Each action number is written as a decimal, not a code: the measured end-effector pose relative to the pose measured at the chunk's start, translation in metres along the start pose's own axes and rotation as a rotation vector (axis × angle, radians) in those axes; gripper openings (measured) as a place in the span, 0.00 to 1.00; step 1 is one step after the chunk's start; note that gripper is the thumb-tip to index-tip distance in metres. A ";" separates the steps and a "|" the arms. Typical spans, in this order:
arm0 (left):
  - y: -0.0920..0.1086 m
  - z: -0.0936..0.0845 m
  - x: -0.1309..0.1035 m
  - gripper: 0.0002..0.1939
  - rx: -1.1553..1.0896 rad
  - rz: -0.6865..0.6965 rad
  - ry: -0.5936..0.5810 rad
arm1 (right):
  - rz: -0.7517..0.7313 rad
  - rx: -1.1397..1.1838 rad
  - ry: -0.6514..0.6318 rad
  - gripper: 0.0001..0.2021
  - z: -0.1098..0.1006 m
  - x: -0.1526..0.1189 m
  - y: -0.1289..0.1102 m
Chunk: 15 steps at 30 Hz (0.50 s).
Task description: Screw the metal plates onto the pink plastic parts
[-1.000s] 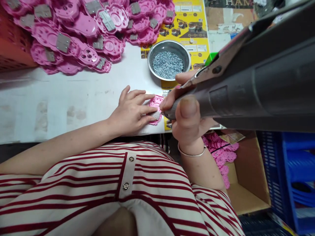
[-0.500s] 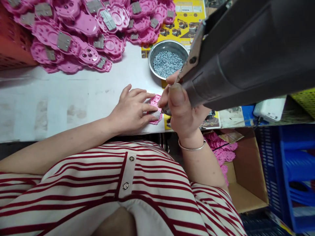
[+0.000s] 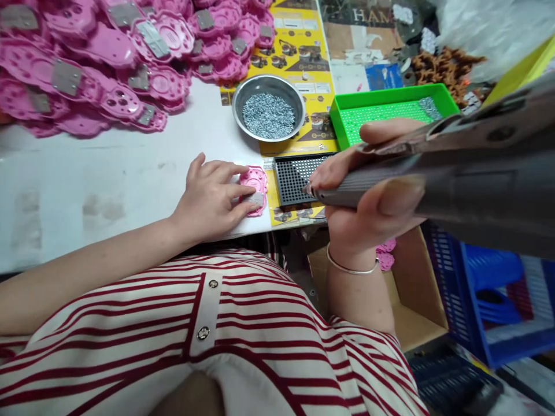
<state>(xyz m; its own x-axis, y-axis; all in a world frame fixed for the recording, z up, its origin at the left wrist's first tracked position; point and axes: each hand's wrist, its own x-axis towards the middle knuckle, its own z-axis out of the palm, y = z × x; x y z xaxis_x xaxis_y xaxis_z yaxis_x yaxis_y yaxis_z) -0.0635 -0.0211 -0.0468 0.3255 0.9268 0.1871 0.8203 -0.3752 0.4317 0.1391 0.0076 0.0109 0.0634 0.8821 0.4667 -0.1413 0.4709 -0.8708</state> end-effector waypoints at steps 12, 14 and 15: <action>-0.002 0.001 -0.004 0.12 0.024 0.030 -0.006 | -0.263 -0.084 0.177 0.14 -0.015 -0.008 0.010; -0.002 0.000 -0.004 0.13 0.017 0.033 -0.024 | -0.234 -0.049 0.178 0.11 -0.016 -0.010 0.010; -0.002 0.000 -0.004 0.13 0.014 0.033 -0.029 | -0.227 -0.043 0.188 0.12 -0.016 -0.011 0.010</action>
<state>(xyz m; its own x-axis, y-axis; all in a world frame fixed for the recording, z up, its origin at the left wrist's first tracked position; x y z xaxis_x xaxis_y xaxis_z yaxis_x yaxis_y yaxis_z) -0.0667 -0.0243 -0.0488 0.3654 0.9142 0.1752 0.8155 -0.4052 0.4133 0.1531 0.0033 -0.0055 0.2708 0.7389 0.6170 -0.0606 0.6528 -0.7551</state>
